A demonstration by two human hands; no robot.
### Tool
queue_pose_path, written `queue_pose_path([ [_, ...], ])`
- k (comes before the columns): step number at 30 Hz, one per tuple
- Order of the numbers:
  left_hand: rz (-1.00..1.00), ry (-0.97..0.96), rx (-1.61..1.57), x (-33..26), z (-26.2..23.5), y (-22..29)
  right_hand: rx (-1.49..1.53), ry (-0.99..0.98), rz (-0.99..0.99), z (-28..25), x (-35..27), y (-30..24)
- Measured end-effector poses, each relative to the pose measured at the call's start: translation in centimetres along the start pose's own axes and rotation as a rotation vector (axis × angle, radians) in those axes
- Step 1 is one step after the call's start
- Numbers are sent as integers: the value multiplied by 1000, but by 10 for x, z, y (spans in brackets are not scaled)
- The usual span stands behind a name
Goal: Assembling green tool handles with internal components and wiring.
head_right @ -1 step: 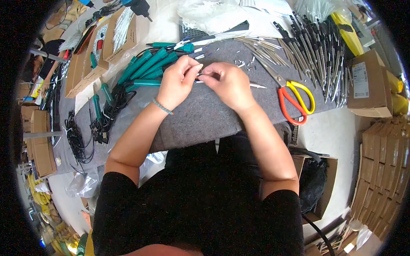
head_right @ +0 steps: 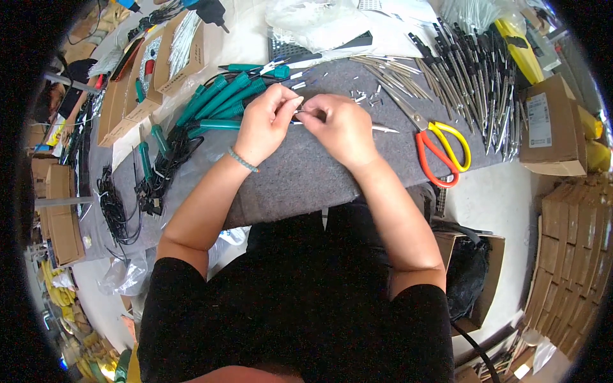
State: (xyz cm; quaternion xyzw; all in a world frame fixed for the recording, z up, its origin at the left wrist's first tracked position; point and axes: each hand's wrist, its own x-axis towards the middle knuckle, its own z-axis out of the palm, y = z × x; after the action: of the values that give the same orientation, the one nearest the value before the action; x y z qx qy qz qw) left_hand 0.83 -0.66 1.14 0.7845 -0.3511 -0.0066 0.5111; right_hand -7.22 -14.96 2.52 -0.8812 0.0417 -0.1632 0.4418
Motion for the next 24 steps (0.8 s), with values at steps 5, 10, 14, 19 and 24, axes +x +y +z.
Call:
queue_pose_path([
  [5,41,-8,-122,-1,0,-1,-248,134,-205,12,2,4],
  [10,20,-48,1,1,-2,-2,140,-90,139,-2,5,4],
  [14,83,-59,236,3,-6,6,60,-77,188,-2,1,2],
  [19,147,-10,410,1,-6,6,-30,-69,43,-3,-2,6],
  [24,174,25,401,0,-5,4,168,-167,68,-9,6,16],
])
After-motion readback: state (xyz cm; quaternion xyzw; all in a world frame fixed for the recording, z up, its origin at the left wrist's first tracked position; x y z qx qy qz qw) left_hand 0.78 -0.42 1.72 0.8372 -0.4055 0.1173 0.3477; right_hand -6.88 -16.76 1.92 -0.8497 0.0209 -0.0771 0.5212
